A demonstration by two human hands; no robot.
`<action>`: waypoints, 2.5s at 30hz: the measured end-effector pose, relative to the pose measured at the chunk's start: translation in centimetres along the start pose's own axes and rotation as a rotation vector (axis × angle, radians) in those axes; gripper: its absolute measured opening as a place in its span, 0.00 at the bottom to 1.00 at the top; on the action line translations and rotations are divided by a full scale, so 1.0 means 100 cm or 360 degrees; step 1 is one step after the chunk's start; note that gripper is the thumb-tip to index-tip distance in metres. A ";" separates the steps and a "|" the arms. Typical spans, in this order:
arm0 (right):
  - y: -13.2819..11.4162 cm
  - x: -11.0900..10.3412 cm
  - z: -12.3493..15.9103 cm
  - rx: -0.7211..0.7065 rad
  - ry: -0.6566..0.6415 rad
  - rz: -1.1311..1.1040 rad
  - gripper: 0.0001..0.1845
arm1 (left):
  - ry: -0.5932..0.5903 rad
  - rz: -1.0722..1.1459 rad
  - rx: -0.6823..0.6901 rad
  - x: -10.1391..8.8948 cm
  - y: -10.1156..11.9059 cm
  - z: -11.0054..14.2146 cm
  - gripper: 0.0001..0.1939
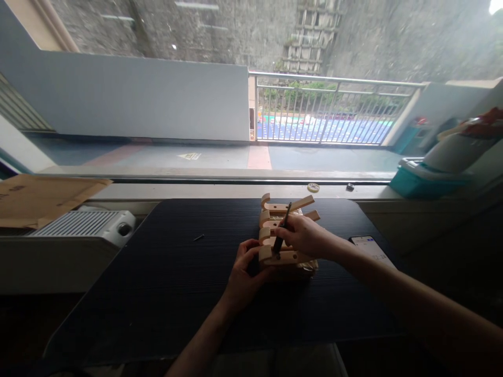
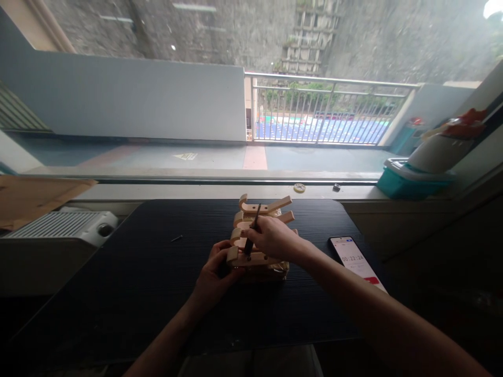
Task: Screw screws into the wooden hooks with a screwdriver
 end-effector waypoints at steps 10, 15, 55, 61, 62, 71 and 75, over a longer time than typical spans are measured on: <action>0.000 0.002 -0.002 0.0034 -0.0048 0.0095 0.21 | 0.0033 -0.0057 0.0030 0.000 0.008 0.000 0.14; 0.010 -0.008 -0.006 0.0094 0.0121 0.0154 0.24 | 0.0053 -0.0070 0.0039 -0.002 0.006 0.001 0.14; -0.080 -0.013 0.019 -0.0609 -0.0620 0.0978 0.07 | 0.0013 0.0100 -0.0031 -0.003 0.003 0.002 0.14; -0.082 -0.012 0.018 -0.0584 -0.0655 0.1023 0.06 | 0.0025 0.0106 -0.0013 -0.004 0.005 0.002 0.14; -0.083 -0.012 0.017 -0.0587 -0.0655 0.1043 0.06 | 0.0027 0.0110 -0.0005 -0.004 0.005 0.002 0.15; -0.113 0.007 0.014 -0.0658 -0.0785 0.1127 0.12 | 0.0025 0.0148 -0.0052 -0.005 0.003 0.002 0.13; -0.105 0.010 0.011 -0.0574 -0.0872 0.1122 0.11 | 0.0023 0.0169 -0.0003 -0.005 0.005 0.002 0.14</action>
Point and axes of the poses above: each hand's wrist, its own z-axis away from the middle knuckle, its own x-axis out of the palm, y = z × x, the point moved 10 cm from there along -z, towards the middle knuckle, and after that the axes turned 9 degrees about -x, right-handed, at the moved point
